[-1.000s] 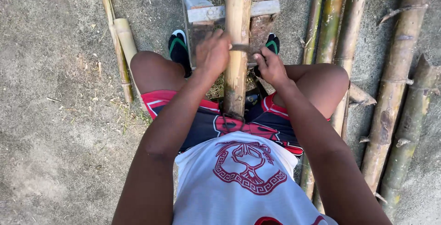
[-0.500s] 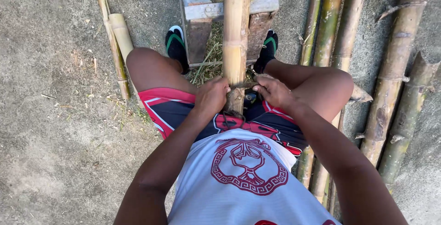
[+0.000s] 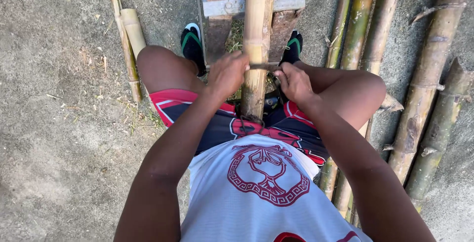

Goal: The recorder is using a curved blade to scrape the outer layer or nodes of a bamboo pole held between their legs and a wooden support.

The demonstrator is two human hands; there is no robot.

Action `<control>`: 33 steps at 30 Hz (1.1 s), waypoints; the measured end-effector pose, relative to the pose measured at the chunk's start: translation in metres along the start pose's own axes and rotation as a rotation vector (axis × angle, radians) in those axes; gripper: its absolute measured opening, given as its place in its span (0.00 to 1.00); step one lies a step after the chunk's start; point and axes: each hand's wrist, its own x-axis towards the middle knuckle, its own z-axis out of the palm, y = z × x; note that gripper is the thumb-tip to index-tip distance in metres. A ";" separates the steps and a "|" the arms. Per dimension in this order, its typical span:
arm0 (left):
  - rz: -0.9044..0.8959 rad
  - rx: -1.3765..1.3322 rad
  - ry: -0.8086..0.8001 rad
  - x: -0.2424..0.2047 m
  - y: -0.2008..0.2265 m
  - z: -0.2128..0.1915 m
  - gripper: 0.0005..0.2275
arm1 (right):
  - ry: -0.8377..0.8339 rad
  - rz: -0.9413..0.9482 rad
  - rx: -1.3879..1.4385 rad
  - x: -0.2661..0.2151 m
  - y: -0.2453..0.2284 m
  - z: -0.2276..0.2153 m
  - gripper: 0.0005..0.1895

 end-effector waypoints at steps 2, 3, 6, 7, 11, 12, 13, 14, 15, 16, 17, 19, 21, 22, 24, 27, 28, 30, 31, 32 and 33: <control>-0.026 -0.018 -0.027 -0.018 0.005 0.006 0.02 | -0.025 0.023 0.039 -0.014 -0.009 -0.003 0.13; -0.045 -0.035 -0.049 -0.025 0.008 0.009 0.02 | -0.044 0.045 0.075 -0.020 -0.013 -0.006 0.13; -0.073 -0.062 -0.167 -0.053 0.012 0.017 0.02 | -0.266 0.076 0.101 -0.030 -0.010 -0.010 0.10; -0.075 -0.063 -0.168 -0.056 0.014 0.017 0.02 | -0.268 0.077 0.102 -0.031 -0.005 -0.010 0.10; -0.108 -0.110 -0.145 -0.054 0.013 0.020 0.02 | -0.398 -0.123 0.121 -0.016 0.015 -0.014 0.14; -0.132 -0.118 -0.178 -0.053 0.010 0.021 0.03 | -0.428 -0.192 0.135 -0.009 0.018 -0.013 0.15; -0.134 -0.115 -0.173 -0.041 0.008 0.019 0.03 | -0.429 -0.198 0.136 -0.001 0.016 -0.014 0.15; -0.132 -0.069 -0.160 -0.029 0.007 0.018 0.01 | -0.428 -0.078 0.097 0.007 0.014 -0.016 0.15; -0.131 -0.023 -0.148 -0.017 0.006 0.016 0.01 | -0.427 0.042 0.059 0.014 0.014 -0.018 0.14; -0.131 -0.020 -0.148 0.004 0.000 0.017 0.01 | -0.426 0.041 0.061 0.025 0.010 -0.018 0.14; -0.142 0.048 -0.122 0.024 -0.006 0.018 0.04 | -0.323 0.081 0.082 0.036 0.007 -0.018 0.13; -0.150 0.113 -0.102 0.049 -0.005 0.011 0.08 | -0.220 0.128 0.103 0.046 0.009 -0.012 0.12; -0.021 0.133 0.014 0.059 0.007 -0.012 0.04 | 0.002 0.100 0.109 0.049 0.014 0.002 0.13; -0.019 0.134 0.010 0.058 0.009 -0.012 0.04 | 0.004 0.103 0.112 0.047 0.016 0.004 0.13; -0.039 0.124 -0.022 0.055 0.013 -0.014 0.04 | 0.069 0.066 0.132 0.043 0.019 0.009 0.11; -0.028 0.119 -0.024 0.044 0.001 0.000 0.03 | 0.006 0.087 0.129 0.038 0.016 0.003 0.14; -0.028 0.118 -0.025 0.039 0.006 0.000 0.03 | 0.006 0.089 0.129 0.032 0.011 0.000 0.14; -0.159 0.032 -0.192 0.026 0.015 0.002 0.06 | -0.002 -0.087 0.342 0.020 0.002 -0.006 0.11; -0.160 0.029 -0.195 0.016 0.016 0.011 0.06 | -0.005 -0.083 0.341 0.010 0.010 -0.003 0.11; -0.121 0.043 -0.149 0.004 0.016 0.019 0.03 | -0.099 0.041 0.274 0.001 0.017 0.001 0.10; -0.082 0.057 -0.102 -0.009 0.017 0.026 0.02 | -0.195 0.164 0.205 -0.008 0.023 0.005 0.11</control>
